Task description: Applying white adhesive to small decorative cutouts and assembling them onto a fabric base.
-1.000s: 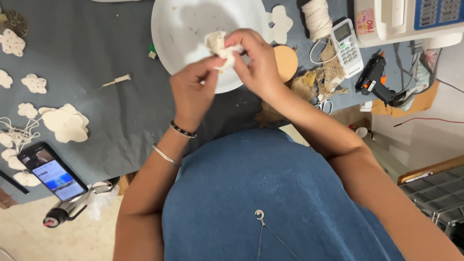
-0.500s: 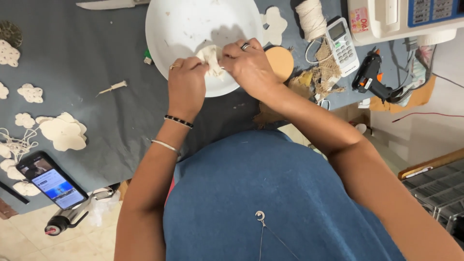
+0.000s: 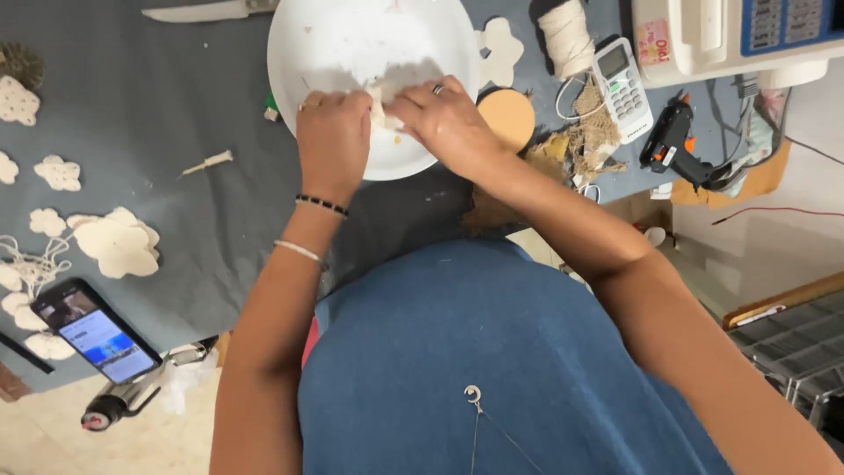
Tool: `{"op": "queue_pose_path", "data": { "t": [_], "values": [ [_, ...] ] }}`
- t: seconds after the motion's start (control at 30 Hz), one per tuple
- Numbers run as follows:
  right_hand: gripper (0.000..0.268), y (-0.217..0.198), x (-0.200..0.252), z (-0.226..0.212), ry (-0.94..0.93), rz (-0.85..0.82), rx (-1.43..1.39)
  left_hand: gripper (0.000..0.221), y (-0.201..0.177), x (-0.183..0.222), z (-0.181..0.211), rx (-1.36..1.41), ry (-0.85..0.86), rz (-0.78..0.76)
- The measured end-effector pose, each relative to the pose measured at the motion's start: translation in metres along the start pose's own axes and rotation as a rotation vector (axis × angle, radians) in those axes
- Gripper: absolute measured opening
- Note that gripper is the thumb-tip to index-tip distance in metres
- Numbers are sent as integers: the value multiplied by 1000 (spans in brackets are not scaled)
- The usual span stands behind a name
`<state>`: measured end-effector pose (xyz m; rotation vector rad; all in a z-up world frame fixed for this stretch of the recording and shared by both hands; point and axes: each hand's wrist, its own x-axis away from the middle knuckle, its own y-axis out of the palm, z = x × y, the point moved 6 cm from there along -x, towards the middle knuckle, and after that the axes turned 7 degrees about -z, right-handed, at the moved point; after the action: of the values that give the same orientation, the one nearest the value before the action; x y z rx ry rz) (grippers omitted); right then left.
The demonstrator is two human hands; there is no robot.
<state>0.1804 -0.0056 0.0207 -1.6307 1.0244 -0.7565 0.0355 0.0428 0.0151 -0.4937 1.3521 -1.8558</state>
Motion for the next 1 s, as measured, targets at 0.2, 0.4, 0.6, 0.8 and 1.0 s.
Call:
{"op": "queue_pose_path", "data": {
  "t": [0.2,0.4,0.6,0.8,1.0],
  "values": [
    [11,-10,29,-3,26,139,-139,14,-23,34,33,18,176,65],
    [7,-7,22,11,95,123,-135,22,-9,33,36,26,98,-11],
    [25,3,23,38,181,129,-46,13,26,16,28,-110,150,106],
    [10,-1,24,43,235,112,16,12,36,-11,40,-182,191,262],
    [23,-2,25,23,259,-73,-5,61,38,3,42,-120,231,34]
  ]
}}
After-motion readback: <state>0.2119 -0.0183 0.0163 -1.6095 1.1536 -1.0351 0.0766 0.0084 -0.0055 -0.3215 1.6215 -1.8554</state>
